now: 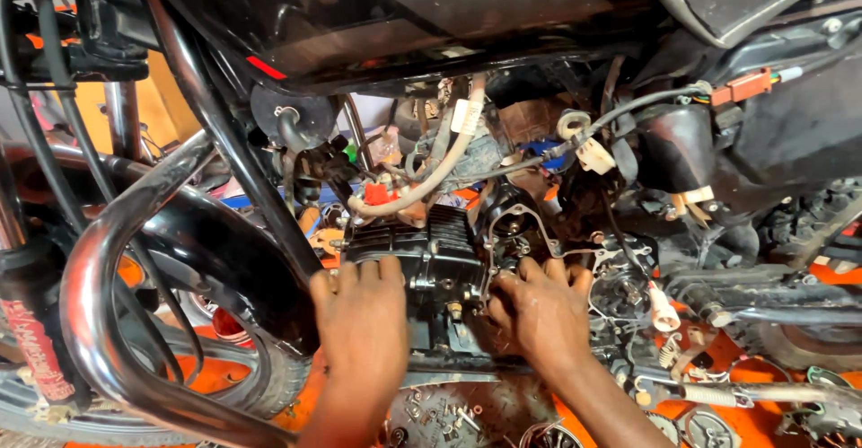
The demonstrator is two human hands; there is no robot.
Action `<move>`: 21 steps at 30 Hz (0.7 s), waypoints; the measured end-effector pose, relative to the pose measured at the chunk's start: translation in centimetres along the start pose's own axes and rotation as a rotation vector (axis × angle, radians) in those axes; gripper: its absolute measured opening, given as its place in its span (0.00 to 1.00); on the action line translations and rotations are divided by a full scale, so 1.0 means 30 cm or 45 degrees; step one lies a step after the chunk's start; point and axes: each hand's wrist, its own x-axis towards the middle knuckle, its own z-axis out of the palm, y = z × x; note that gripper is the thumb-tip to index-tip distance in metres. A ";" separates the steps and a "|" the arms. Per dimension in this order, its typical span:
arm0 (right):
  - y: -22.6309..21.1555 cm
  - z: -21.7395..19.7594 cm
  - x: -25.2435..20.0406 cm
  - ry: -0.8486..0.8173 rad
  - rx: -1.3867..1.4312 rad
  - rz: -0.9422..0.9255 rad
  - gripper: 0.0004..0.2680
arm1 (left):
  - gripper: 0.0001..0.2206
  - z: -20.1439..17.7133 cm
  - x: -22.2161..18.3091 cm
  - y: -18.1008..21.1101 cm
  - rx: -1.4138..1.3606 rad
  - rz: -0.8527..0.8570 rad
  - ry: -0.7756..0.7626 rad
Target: The person works on a motorcycle engine still mounted in the frame, using a wrench to loosen and tighten fasteners on the cylinder area. They handle small bolts and parts by hand, pick components from the work surface, and reposition around the frame to reach different sides of the engine.
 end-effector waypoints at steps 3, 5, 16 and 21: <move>-0.005 -0.010 -0.004 0.009 -0.019 0.005 0.09 | 0.08 -0.067 0.014 -0.036 0.017 0.049 0.018; -0.004 -0.009 -0.010 0.045 -0.005 -0.004 0.09 | 0.09 -0.089 0.019 -0.047 0.018 0.036 0.016; 0.034 0.053 -0.021 -0.090 0.436 0.259 0.15 | 0.10 0.047 -0.014 0.021 0.063 0.025 0.037; 0.022 0.033 -0.017 0.012 0.307 0.124 0.15 | 0.17 0.032 0.011 0.073 -0.122 -0.180 -0.106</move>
